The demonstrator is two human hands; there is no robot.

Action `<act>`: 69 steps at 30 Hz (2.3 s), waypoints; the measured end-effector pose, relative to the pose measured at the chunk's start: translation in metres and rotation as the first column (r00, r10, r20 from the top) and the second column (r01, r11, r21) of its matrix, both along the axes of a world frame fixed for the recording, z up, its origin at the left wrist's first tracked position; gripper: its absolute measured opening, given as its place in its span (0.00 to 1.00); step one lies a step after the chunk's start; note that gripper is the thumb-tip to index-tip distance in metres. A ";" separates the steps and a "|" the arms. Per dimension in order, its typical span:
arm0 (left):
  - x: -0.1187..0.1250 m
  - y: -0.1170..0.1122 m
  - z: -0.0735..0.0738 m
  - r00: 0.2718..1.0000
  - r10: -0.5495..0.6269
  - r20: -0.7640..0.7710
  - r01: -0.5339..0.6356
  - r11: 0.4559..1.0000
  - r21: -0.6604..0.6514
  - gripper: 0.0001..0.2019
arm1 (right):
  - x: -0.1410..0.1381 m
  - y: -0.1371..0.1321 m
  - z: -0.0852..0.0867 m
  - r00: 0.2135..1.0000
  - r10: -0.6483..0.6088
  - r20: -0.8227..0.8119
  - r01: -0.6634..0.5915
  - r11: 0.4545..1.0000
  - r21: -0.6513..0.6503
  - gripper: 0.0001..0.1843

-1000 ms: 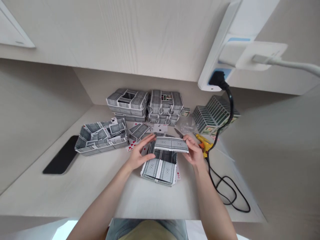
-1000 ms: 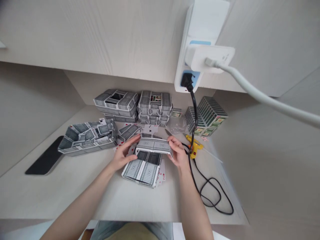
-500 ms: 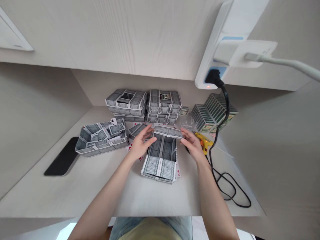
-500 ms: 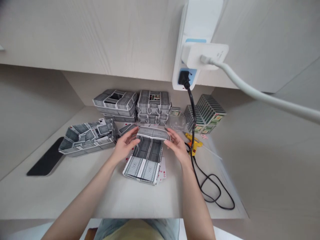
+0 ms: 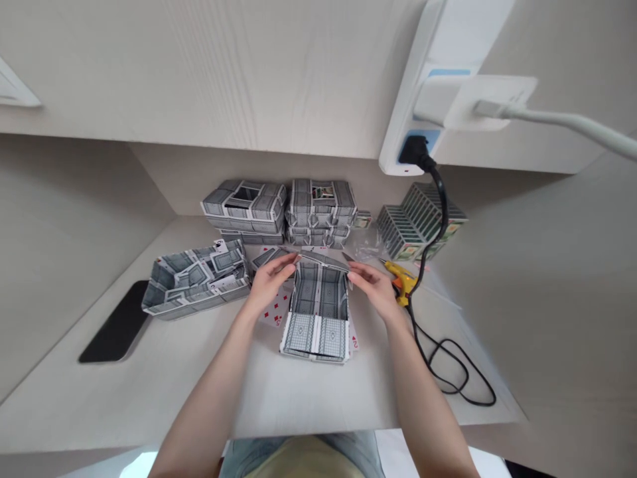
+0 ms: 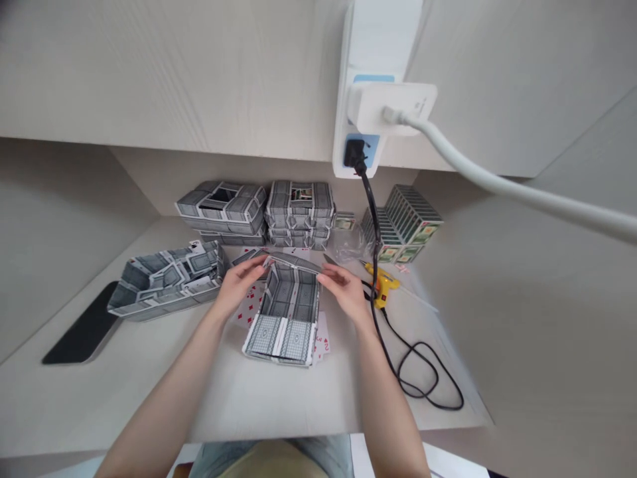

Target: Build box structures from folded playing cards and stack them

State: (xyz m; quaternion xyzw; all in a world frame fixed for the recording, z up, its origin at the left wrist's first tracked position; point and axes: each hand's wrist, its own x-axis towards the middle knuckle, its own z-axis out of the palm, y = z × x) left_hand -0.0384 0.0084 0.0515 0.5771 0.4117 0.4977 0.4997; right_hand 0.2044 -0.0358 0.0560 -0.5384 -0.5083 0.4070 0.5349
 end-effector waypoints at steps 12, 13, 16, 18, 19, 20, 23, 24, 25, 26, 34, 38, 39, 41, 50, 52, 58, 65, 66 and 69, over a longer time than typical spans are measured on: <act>0.002 -0.006 -0.006 0.998 0.010 0.054 -0.007 0.998 -0.057 0.26 | -0.007 -0.006 0.010 0.993 -0.105 0.046 0.104 0.994 0.030 0.21; 0.002 -0.006 -0.006 0.998 0.010 0.059 -0.006 0.998 -0.061 0.27 | -0.007 -0.006 0.011 0.993 -0.103 0.051 0.102 0.994 0.028 0.20; 0.002 -0.006 -0.008 0.998 0.013 0.068 -0.008 0.997 -0.073 0.27 | -0.008 -0.006 0.011 0.996 -0.078 0.048 0.077 0.997 0.010 0.20; 0.002 -0.006 -0.009 0.998 0.013 0.062 -0.009 0.997 -0.073 0.27 | -0.008 -0.005 0.011 0.998 -0.058 0.027 0.058 0.998 0.002 0.20; 0.002 -0.006 -0.009 0.998 0.011 0.055 -0.008 0.998 -0.068 0.26 | -0.008 -0.005 0.011 0.999 -0.048 0.019 0.048 0.999 -0.001 0.20; 0.001 -0.006 -0.008 0.999 0.010 0.048 -0.007 0.998 -0.062 0.26 | -0.008 -0.005 0.011 0.999 -0.037 0.016 0.037 0.999 -0.005 0.20; 0.000 -0.006 -0.006 0.999 0.001 0.035 0.001 0.999 -0.044 0.25 | -0.008 -0.005 0.008 1.000 0.001 0.019 0.000 1.000 -0.023 0.21; 0.000 -0.005 -0.006 0.999 -0.003 0.037 0.005 0.999 -0.041 0.24 | -0.008 -0.004 0.007 1.000 0.010 0.022 -0.009 1.000 -0.025 0.22; 0.000 -0.005 -0.006 0.999 -0.008 0.043 0.010 0.999 -0.041 0.24 | -0.009 -0.004 0.006 1.000 0.019 0.024 -0.019 0.999 -0.026 0.22; -0.001 -0.005 -0.005 0.999 -0.014 0.049 0.016 0.999 -0.043 0.24 | -0.009 -0.003 0.004 0.999 0.029 0.023 -0.029 0.999 -0.024 0.23; -0.006 -0.002 -0.005 0.996 -0.071 0.062 0.076 0.994 -0.080 0.26 | -0.003 0.004 -0.014 0.990 0.128 -0.055 -0.128 0.992 0.011 0.25; -0.008 -0.003 -0.005 0.995 -0.065 0.072 0.072 0.993 -0.089 0.26 | 0.000 0.005 -0.015 0.990 0.137 -0.017 -0.137 0.991 0.005 0.24; -0.008 -0.003 -0.005 0.995 -0.063 0.078 0.071 0.993 -0.099 0.26 | 0.000 0.005 -0.015 0.992 0.129 -0.001 -0.129 0.992 0.001 0.24; -0.009 -0.003 -0.006 0.994 -0.060 0.095 0.072 0.989 -0.127 0.26 | 0.001 0.006 -0.015 0.993 0.112 0.025 -0.112 0.994 -0.008 0.23; -0.011 -0.005 0.000 0.974 -0.110 0.198 0.159 0.954 -0.256 0.26 | 0.004 0.010 -0.025 0.994 0.109 -0.011 -0.110 0.993 -0.032 0.22; -0.010 -0.006 0.000 0.972 -0.093 0.214 0.149 0.954 -0.262 0.25 | 0.004 0.009 -0.025 0.994 0.109 0.001 -0.109 0.993 -0.039 0.22; -0.005 -0.007 -0.002 0.971 -0.043 0.236 0.110 0.953 -0.281 0.24 | 0.004 0.008 -0.023 0.996 0.093 0.014 -0.092 0.994 -0.051 0.23; -0.005 -0.010 0.004 0.971 -0.041 0.236 0.111 0.950 -0.293 0.25 | 0.003 0.009 -0.023 0.997 0.083 0.005 -0.082 0.995 -0.061 0.24; -0.005 -0.011 0.004 0.973 -0.040 0.229 0.107 0.950 -0.292 0.25 | 0.002 0.008 -0.023 0.997 0.082 -0.003 -0.082 0.995 -0.060 0.23; -0.005 -0.011 0.004 0.978 -0.034 0.207 0.095 0.952 -0.290 0.25 | 0.001 0.008 -0.021 0.996 0.082 -0.019 -0.082 0.995 -0.049 0.23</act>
